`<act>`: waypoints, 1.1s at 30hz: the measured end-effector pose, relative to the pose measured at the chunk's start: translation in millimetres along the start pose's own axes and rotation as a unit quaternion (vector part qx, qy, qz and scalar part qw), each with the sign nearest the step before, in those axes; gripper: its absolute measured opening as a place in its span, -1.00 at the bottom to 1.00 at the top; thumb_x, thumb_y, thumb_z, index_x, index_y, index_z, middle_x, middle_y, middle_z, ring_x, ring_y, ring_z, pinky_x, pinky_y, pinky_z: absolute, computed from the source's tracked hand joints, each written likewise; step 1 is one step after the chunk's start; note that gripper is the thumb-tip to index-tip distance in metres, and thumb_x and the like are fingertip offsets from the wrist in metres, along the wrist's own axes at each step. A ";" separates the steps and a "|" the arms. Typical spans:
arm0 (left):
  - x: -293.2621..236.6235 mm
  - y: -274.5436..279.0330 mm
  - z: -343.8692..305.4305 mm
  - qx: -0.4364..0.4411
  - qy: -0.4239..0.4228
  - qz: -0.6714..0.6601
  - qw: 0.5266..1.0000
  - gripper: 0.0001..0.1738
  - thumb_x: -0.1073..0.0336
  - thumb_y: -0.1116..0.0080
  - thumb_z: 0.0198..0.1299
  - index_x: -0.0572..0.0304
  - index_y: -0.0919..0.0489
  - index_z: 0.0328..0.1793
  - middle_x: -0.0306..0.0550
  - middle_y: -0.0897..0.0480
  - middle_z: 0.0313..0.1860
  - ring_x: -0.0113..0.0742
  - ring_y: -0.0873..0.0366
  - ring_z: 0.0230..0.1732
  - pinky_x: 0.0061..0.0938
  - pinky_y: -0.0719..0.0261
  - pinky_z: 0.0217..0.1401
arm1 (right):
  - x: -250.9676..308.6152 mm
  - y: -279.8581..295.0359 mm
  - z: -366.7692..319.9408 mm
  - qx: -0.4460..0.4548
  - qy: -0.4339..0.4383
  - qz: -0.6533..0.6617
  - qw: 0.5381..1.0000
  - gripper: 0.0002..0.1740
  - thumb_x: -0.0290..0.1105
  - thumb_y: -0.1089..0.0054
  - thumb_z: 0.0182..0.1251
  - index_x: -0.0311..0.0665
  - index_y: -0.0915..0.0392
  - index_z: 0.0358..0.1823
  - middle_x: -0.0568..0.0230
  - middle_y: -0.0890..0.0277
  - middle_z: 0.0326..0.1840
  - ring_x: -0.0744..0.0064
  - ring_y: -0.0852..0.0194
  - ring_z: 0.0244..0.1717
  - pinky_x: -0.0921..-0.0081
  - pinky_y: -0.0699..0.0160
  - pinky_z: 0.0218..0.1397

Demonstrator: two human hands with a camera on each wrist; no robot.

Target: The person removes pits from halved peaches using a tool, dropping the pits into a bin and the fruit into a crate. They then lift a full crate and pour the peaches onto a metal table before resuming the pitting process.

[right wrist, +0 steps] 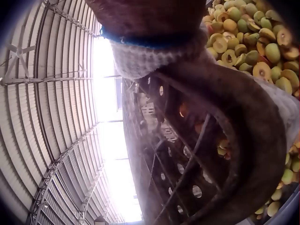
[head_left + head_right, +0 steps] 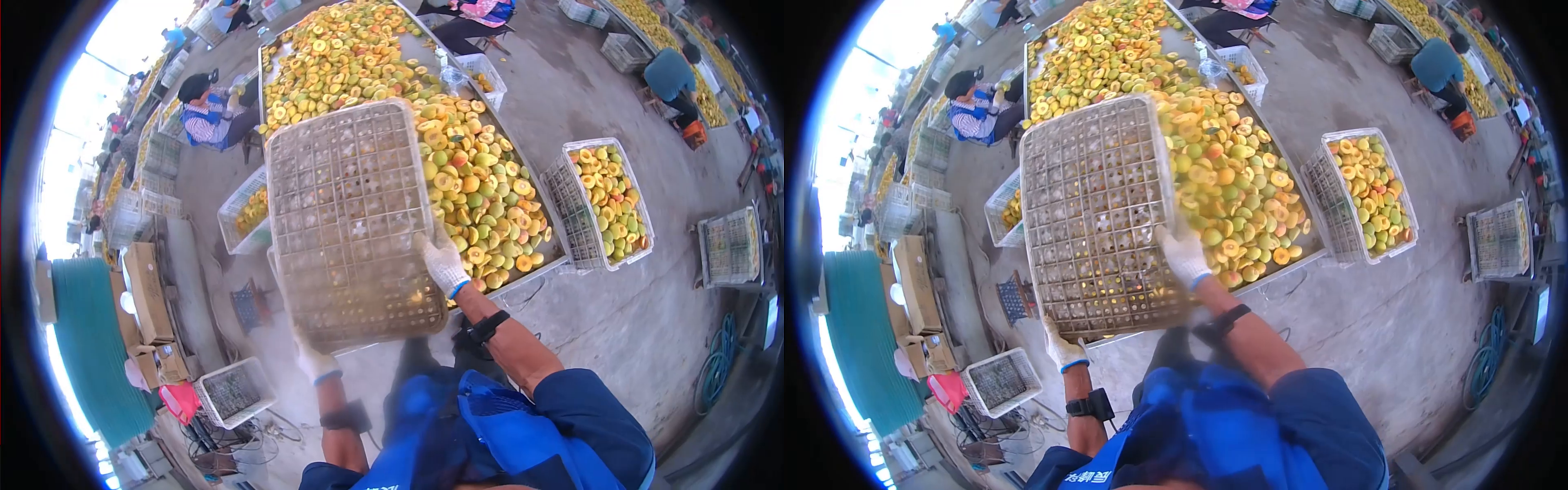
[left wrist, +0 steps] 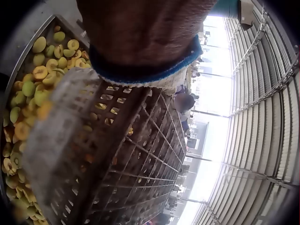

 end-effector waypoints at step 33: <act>-95.1 -49.6 -100.0 0.108 -0.130 -0.074 0.983 -0.51 0.16 -0.18 0.44 0.18 -0.51 0.41 -0.10 -0.65 0.20 -0.28 -0.63 0.13 -0.27 -0.67 0.07 | 129.3 38.1 -3.4 0.102 0.107 0.144 0.978 -0.32 -0.36 -0.22 0.39 -0.35 -0.30 0.51 0.19 -0.55 0.29 0.45 -0.47 0.24 0.49 -0.42 0.33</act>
Point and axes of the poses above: each hand's wrist, its own z-axis towards the middle knuckle, its own y-axis out of the back of the hand, x = y × z, the point moved 5 cm from there along z, towards the middle knuckle
